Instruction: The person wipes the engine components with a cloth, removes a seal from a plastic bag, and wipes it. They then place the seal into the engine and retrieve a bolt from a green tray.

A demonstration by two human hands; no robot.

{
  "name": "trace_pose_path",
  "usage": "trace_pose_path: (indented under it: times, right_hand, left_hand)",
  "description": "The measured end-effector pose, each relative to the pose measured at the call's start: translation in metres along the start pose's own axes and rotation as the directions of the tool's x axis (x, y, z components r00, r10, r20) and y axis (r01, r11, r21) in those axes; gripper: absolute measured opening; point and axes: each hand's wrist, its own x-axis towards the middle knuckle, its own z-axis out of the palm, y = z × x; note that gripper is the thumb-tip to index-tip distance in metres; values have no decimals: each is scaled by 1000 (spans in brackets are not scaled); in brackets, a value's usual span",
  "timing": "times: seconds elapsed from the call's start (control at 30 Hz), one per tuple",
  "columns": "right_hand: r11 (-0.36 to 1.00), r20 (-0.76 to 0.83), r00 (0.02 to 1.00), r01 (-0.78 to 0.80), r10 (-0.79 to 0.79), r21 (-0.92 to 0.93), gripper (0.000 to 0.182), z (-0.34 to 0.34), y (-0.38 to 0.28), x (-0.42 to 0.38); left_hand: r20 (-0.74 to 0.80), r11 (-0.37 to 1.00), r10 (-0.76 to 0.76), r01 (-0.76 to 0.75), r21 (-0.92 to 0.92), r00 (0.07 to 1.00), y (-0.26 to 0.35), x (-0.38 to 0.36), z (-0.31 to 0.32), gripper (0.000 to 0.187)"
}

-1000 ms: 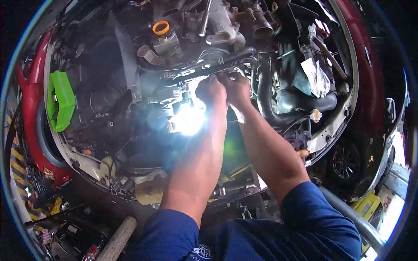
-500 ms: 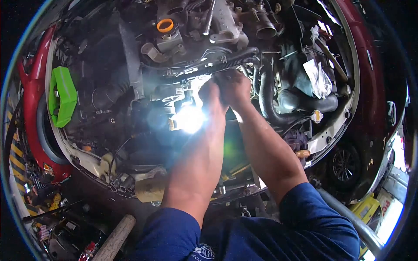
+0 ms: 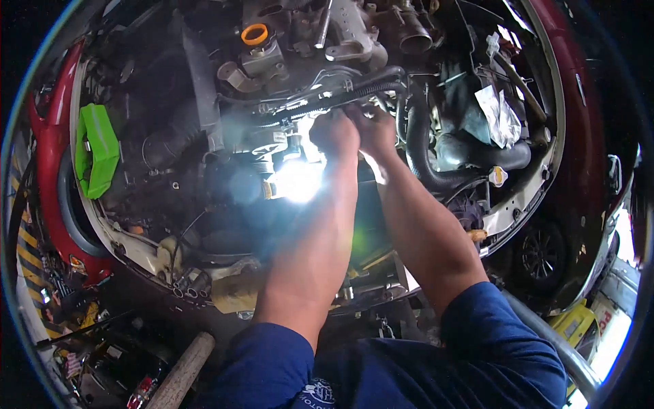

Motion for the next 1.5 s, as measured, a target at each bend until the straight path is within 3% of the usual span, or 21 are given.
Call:
trace_pose_path:
  times: [0.1,0.17,0.2,0.23,0.27,0.33,0.4,0.47,0.5,0.53,0.6,0.67,0.7,0.77,0.87,0.93,1.1,1.2,1.23,1.3,1.5]
  right_hand:
    - [959,-15,985,-173,175,-225,28,-4,-7,6]
    - [985,9,991,133,-132,-107,33,1,-8,-7]
    - [969,-13,984,175,-180,-172,38,3,-12,-10]
    - [952,12,978,206,-209,-226,40,3,-9,-8]
    - [931,36,971,235,-235,-279,41,3,-3,-4]
    - [969,-17,997,72,-78,-236,43,2,15,10]
    - [964,-1,999,-47,49,-260,44,-4,12,18]
    - [974,3,985,168,-170,-154,41,1,11,6]
    - [943,24,986,167,-167,-288,37,0,-9,-5]
    - [941,19,989,145,-146,-305,36,3,-9,-5]
    - [954,-29,994,94,-106,-284,39,7,2,0]
    - [995,12,996,90,-89,-33,44,3,18,13]
    - [1000,43,999,-28,28,2,46,-4,2,8]
    - [1000,97,995,-9,6,28,47,-8,4,7]
    - [978,68,980,194,-189,-72,38,-3,-6,-2]
    - [840,151,928,372,-340,-395,31,-4,-21,-7]
    - [996,81,993,91,-92,11,32,-4,0,3]
    - [993,97,995,-43,33,109,30,-8,-5,-1]
    - [998,99,993,63,-64,9,29,-8,-7,-2]
    - [910,100,970,243,-222,-336,31,-2,-15,-1]
    - [984,218,976,26,13,-175,32,-11,17,23]
  left_hand:
    - [-65,940,-155,127,-317,986,24,-11,-18,20]
    - [183,685,-334,371,-627,925,19,-6,-21,18]
    - [182,683,-340,376,-626,922,12,-6,-23,18]
    - [109,955,-83,110,-274,991,5,-6,-25,16]
    - [154,968,193,-213,131,969,1,-7,-25,15]
    - [64,948,179,-190,255,982,6,-2,-17,17]
    - [-81,1000,20,-21,-13,997,12,-3,-8,17]
    - [84,979,-113,125,-158,990,11,-2,-16,18]
    - [339,576,-369,500,-647,865,17,-1,-28,21]
    - [662,-133,-361,666,-734,657,23,-1,-39,33]
    - [698,-103,-435,739,-666,569,26,1,-44,32]
    - [194,926,-89,153,-346,977,-44,13,63,26]
    - [280,248,-594,503,-828,754,31,5,10,27]
    - [167,398,-544,428,-812,822,31,-2,16,23]
    - [407,97,-461,501,-860,788,26,-3,0,25]
    - [515,-27,-451,566,-824,729,26,-4,-11,26]
    - [17,596,-478,339,-728,878,21,0,18,28]
    - [69,475,-550,380,-793,832,36,-6,1,29]
    - [295,162,-589,467,-869,752,51,-7,-26,30]
    - [261,202,-590,452,-869,764,52,-4,-24,30]
    - [97,469,-566,416,-779,819,32,-4,9,29]
